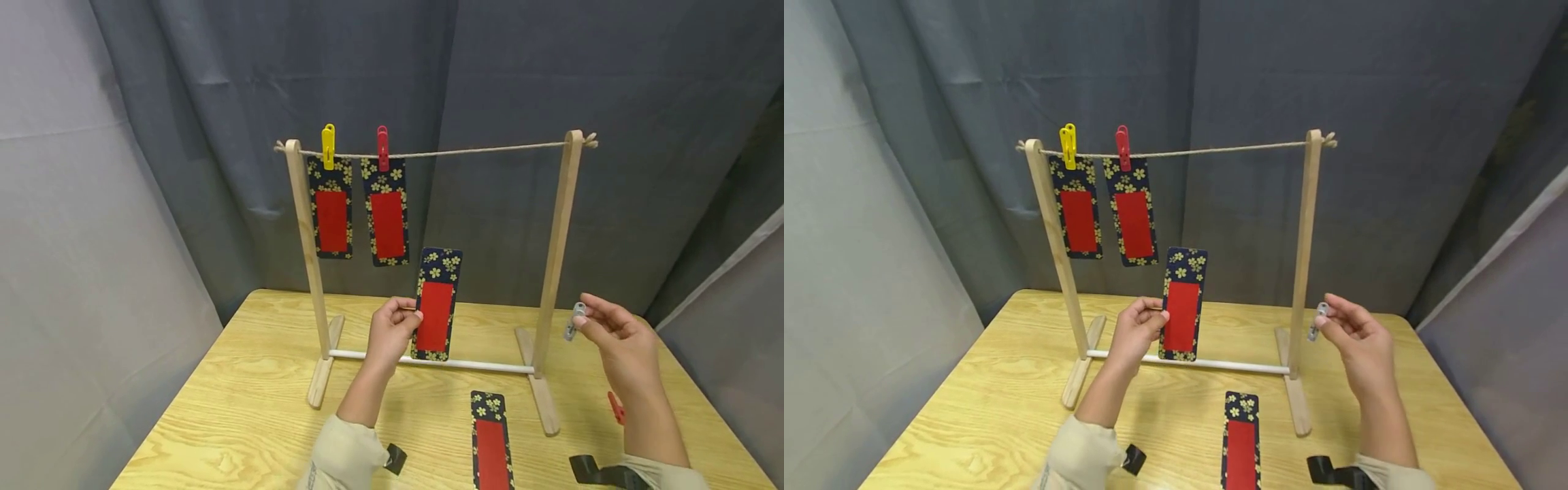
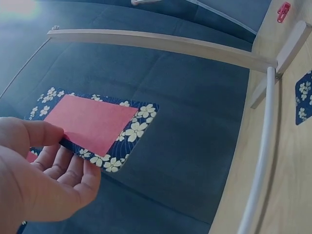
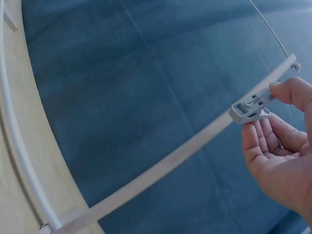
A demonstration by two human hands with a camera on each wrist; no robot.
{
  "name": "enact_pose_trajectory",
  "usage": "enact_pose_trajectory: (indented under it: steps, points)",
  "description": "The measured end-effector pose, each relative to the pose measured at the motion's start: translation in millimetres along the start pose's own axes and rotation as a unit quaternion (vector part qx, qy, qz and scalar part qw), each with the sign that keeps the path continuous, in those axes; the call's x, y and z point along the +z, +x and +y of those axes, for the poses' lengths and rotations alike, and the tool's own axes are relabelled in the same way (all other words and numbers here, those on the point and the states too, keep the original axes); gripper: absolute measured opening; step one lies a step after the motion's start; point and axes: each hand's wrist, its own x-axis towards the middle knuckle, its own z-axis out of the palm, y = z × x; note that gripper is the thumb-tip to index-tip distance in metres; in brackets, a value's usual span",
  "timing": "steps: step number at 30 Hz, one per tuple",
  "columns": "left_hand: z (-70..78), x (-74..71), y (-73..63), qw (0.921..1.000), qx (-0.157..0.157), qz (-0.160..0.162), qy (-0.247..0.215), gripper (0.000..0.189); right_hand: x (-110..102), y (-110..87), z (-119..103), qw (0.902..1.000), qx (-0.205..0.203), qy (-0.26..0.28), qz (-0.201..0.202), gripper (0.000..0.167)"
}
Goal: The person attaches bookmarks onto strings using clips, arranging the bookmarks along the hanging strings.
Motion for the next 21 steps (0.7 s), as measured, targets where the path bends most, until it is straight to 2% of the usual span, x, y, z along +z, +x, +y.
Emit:
enact_pose_trajectory:
  steps: [5, 13, 16, 21]
  points:
    - [9.5, 3.8, 8.2, 0.9998, 0.013, -0.01, -0.01, 0.018, 14.9, 12.0, -13.8, 0.9993, -0.003, -0.001, -0.037, 0.032]
    - [24.0, 5.3, 20.5, 0.9987, 0.016, -0.019, -0.044, 0.017, 35.9, 36.4, -41.9, 0.9877, -0.054, 0.101, -0.106, 0.031]
    - [26.8, 5.6, 24.6, 0.9983, 0.016, -0.016, -0.054, 0.016, 40.4, 43.3, -51.1, 0.9863, -0.061, 0.101, -0.115, 0.033]
    - [30.9, 8.0, 28.6, 0.9989, 0.015, -0.006, -0.044, 0.016, 48.5, 53.9, -62.2, 0.9846, -0.066, 0.109, -0.12, 0.035]
